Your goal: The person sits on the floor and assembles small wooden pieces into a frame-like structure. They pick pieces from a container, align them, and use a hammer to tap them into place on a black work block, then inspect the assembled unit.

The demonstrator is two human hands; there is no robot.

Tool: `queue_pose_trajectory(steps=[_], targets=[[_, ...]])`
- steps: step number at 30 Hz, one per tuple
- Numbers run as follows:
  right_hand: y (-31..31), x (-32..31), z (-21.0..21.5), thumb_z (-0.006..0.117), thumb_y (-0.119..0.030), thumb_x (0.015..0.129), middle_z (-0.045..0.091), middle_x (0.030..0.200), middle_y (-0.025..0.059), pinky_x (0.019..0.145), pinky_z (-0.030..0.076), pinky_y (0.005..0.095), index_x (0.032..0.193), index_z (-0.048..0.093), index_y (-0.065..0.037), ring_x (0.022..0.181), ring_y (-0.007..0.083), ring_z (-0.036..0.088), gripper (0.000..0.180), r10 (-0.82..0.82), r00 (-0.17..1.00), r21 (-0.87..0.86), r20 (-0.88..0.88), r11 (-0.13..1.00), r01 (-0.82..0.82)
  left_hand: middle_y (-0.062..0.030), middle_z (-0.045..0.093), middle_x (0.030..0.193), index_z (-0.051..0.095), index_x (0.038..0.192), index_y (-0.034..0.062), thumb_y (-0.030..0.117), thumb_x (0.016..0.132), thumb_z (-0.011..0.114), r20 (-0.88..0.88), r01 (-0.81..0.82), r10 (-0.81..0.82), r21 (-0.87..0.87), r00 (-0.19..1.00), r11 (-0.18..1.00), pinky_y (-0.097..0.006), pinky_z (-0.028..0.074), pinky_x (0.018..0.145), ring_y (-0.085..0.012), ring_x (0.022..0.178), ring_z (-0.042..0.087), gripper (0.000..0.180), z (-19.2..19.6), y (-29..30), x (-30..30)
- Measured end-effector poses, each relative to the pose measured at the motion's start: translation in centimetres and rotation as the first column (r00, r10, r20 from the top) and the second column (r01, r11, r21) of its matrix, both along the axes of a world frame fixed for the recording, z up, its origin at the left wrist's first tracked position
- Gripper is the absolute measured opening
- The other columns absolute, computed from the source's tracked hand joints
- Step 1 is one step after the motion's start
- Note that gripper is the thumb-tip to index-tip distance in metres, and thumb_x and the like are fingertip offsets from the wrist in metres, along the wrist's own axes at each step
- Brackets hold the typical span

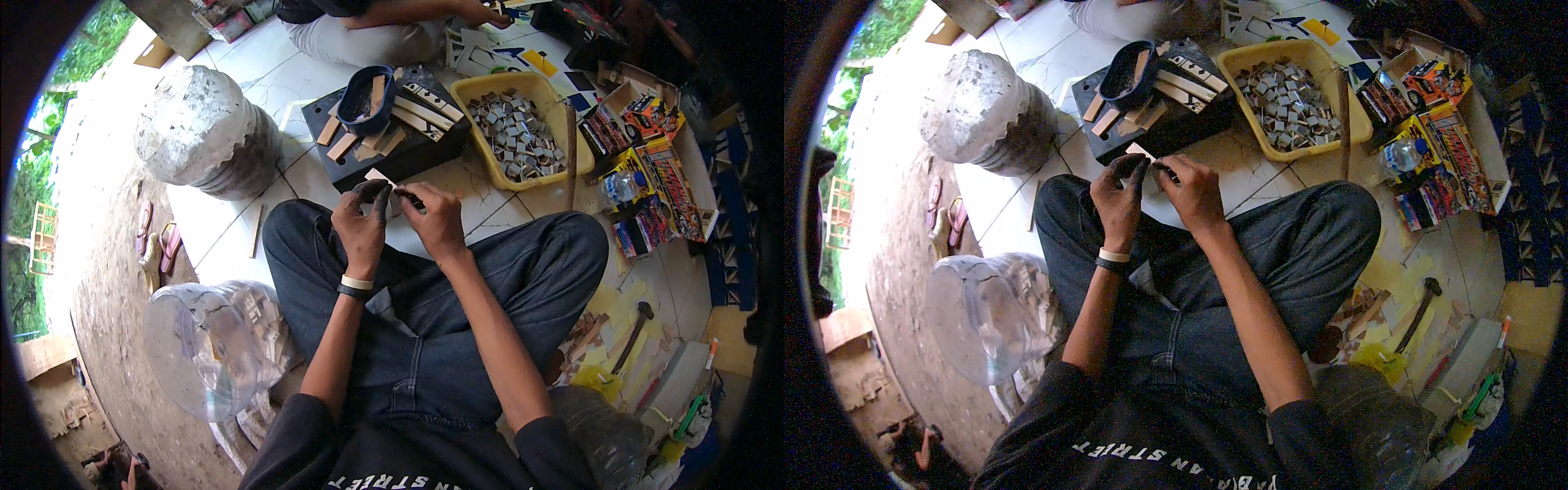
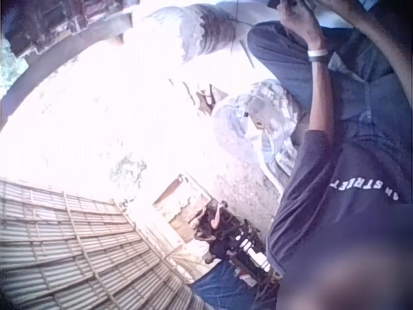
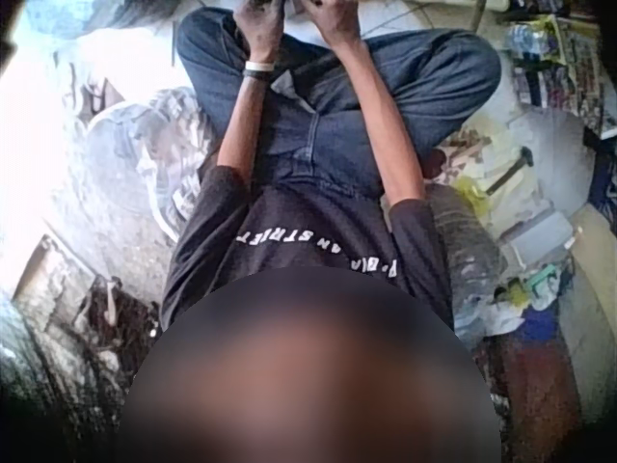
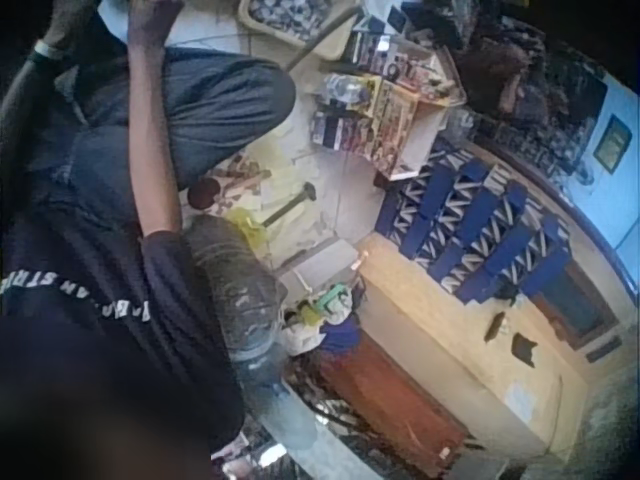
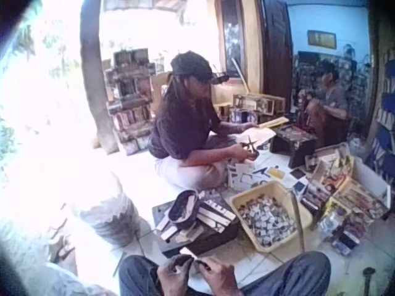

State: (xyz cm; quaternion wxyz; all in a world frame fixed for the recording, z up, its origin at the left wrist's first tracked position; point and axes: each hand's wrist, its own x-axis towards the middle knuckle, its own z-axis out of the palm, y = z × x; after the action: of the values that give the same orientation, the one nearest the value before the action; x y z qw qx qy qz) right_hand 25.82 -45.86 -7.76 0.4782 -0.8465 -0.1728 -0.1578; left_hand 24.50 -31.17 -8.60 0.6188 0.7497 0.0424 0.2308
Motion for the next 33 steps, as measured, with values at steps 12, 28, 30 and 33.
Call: queue_pose_trajectory(steps=[12, 28, 30, 33], targets=[[0.03, 0.03, -0.04, 0.075, -0.008, 0.089, 0.075, 0.101, 0.0163, 0.079, 0.057, 0.0449, 0.105, 0.072, -0.003, 0.093, 0.0378, 0.072, 0.018, -0.007, 1.0, 0.001, 0.023, 1.0, 0.007, -0.0119, 0.072, 0.091, 0.078, 0.104, -0.0001, -0.001, 0.086, 0.079, 0.037, -0.043, 0.037, 0.164, 0.999, 0.986, -0.031, 0.053, 0.075, -0.0201, 0.083, 0.071, 0.018, -0.31, -0.12, -0.14], [0.08, 0.19, -0.31, 0.076, -0.006, 0.086, 0.075, 0.099, 0.0157, 0.077, 0.058, 0.0449, 0.104, 0.072, -0.003, 0.091, 0.0376, 0.073, 0.018, -0.024, 0.998, -0.007, 0.064, 1.0, 0.025, -0.0071, 0.074, 0.096, 0.078, 0.107, 0.0024, -0.003, 0.086, 0.078, 0.069, -0.056, 0.04, 0.241, 0.997, 0.969, -0.029, 0.052, 0.079, -0.0157, 0.084, 0.068, 0.022, -0.58, -0.03, -0.29], [0.07, 0.14, -0.21, 0.075, -0.006, 0.086, 0.075, 0.099, 0.016, 0.077, 0.058, 0.0451, 0.104, 0.072, -0.003, 0.091, 0.0378, 0.073, 0.019, -0.024, 0.998, -0.011, 0.055, 1.0, 0.025, -0.0065, 0.074, 0.095, 0.078, 0.107, 0.0036, -0.003, 0.084, 0.079, 0.11, -0.062, 0.037, 0.23, 0.993, 0.971, -0.028, 0.052, 0.079, -0.0151, 0.084, 0.067, 0.024, -0.72, -0.16, -0.28], [0.13, 0.09, -0.06, 0.075, -0.005, 0.086, 0.075, 0.098, 0.0169, 0.078, 0.058, 0.0449, 0.104, 0.073, -0.002, 0.091, 0.0382, 0.073, 0.018, -0.035, 0.999, 0.011, 0.032, 0.999, 0.035, -0.0067, 0.075, 0.095, 0.078, 0.107, 0.0042, -0.003, 0.083, 0.08, 0.15, -0.083, 0.041, 0.279, 0.988, 0.957, -0.029, 0.053, 0.079, -0.0153, 0.084, 0.068, 0.025, -0.84, -0.34, -0.37]])
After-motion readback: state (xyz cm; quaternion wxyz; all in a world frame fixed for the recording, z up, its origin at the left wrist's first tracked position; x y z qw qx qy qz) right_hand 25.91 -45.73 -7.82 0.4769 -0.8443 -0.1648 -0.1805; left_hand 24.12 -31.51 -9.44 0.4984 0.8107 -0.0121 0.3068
